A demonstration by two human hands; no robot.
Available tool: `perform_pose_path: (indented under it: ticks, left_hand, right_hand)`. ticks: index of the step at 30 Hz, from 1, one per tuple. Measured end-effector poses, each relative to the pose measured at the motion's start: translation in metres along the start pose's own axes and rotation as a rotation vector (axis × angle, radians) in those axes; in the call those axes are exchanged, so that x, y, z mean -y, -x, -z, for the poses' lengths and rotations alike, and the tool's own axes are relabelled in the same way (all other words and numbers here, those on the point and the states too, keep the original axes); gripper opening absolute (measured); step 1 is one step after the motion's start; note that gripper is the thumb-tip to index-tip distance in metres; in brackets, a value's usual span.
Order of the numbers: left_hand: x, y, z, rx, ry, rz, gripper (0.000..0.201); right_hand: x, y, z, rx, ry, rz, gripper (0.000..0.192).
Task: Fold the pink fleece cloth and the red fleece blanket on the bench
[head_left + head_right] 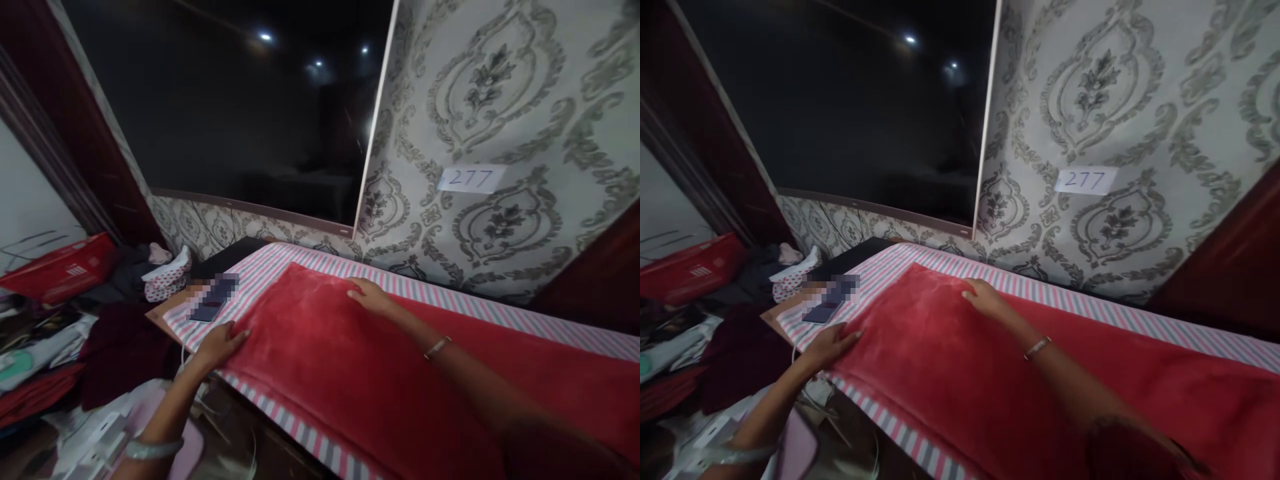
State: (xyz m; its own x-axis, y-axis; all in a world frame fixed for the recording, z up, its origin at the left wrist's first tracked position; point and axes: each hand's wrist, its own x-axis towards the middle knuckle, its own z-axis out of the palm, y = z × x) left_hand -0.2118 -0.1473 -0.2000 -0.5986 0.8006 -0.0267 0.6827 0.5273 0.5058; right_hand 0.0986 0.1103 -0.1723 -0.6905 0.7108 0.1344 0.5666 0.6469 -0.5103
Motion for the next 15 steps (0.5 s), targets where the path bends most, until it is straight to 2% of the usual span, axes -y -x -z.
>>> perform_pose_path:
  ticks: [4, 7, 11, 15]
  left_hand:
    - [0.005, 0.005, -0.006, 0.024, 0.007, -0.007, 0.042]
    - [0.008, 0.012, -0.009, 0.006, 0.052, 0.01, 0.041]
    - [0.013, 0.026, -0.013, 0.013, 0.02, 0.032, 0.037]
    - [0.016, 0.038, -0.016, -0.01, 0.068, 0.008, 0.026]
  right_hand:
    - [0.021, -0.064, -0.026, 0.046, -0.002, -0.035, 0.05]
    - [0.031, -0.1, -0.041, 0.091, -0.015, -0.081, 0.05]
    - [0.039, -0.133, -0.059, 0.135, -0.028, -0.128, 0.046]
    - [0.046, -0.151, -0.082, 0.123, -0.051, -0.116, 0.03]
